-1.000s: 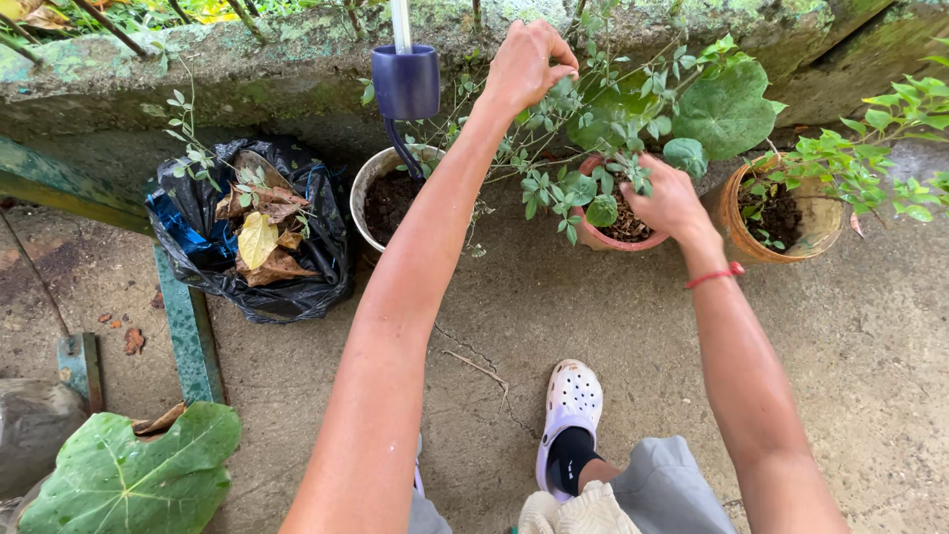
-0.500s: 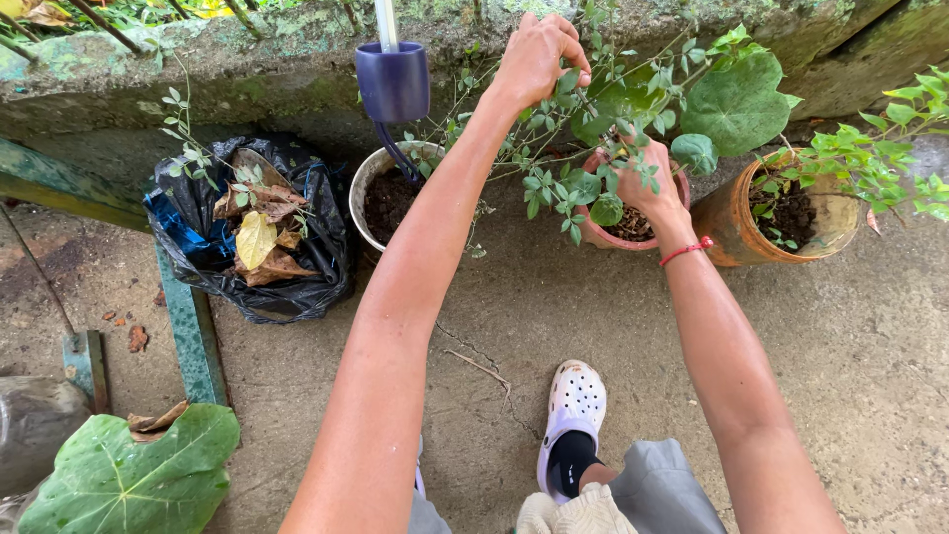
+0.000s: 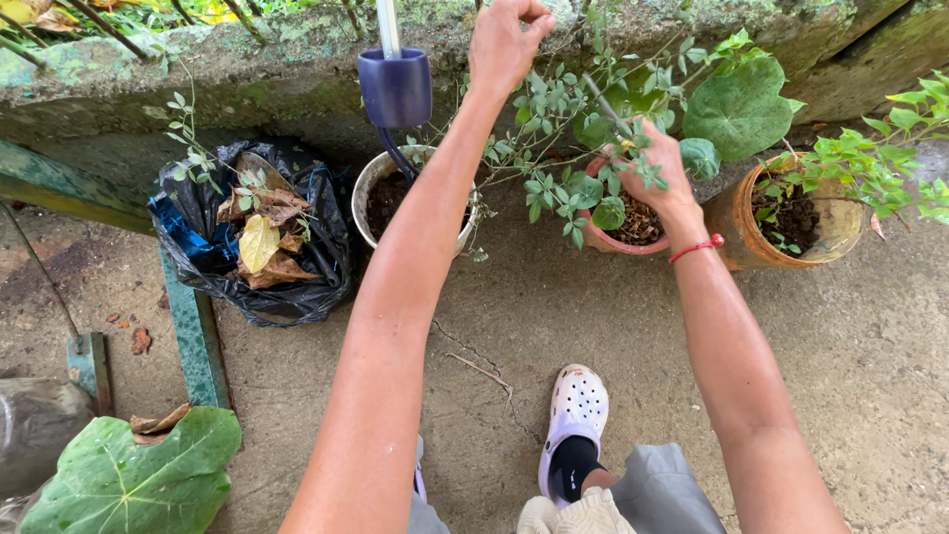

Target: The person uses pruning shears to trim stems and leaves from potted plants. They cut the plant material and place the clippings into a nearby bucket. The person also uses their hands to clear debris from the soil surface of the pots.

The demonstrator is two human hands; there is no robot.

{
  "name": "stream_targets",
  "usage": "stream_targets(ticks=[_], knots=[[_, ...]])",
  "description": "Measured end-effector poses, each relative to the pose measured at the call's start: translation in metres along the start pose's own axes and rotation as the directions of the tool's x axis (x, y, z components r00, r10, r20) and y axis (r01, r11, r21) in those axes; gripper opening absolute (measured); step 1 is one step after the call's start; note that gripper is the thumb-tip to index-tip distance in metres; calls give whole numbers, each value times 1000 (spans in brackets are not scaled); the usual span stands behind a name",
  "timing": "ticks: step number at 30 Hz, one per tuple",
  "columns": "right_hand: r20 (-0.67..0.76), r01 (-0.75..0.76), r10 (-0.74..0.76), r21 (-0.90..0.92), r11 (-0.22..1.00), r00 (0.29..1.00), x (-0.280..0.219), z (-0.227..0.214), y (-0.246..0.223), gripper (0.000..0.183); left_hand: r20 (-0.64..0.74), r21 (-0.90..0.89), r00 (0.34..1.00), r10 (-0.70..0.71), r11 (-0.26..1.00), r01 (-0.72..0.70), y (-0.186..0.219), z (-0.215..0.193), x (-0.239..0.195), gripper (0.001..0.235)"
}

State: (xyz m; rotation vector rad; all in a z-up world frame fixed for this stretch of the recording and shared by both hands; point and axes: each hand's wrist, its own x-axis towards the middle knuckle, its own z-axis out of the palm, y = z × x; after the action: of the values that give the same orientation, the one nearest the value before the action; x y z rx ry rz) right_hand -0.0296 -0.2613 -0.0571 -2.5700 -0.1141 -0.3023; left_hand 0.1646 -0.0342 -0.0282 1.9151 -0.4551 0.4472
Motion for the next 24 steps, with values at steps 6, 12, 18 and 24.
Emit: stream_targets(ticks=[6, 12, 18, 24], knots=[[271, -566, 587, 719, 403, 763, 25, 8, 17, 30, -10, 103, 998, 58, 993, -56, 13, -10, -1, 14], [26, 0, 2, -107, 994, 1000, 64, 57, 74, 43, -32, 116, 991, 133, 985, -129, 11, -12, -2, 15], [-50, 125, -126, -16, 992, 991, 69, 42, 53, 57, -43, 142, 983, 180, 975, -172, 0, -13, 1, 17], [-29, 69, -64, 171, 983, 997, 66, 21, 13, 58, -95, 255, 915, 393, 898, -359, 10, -11, 3, 18]])
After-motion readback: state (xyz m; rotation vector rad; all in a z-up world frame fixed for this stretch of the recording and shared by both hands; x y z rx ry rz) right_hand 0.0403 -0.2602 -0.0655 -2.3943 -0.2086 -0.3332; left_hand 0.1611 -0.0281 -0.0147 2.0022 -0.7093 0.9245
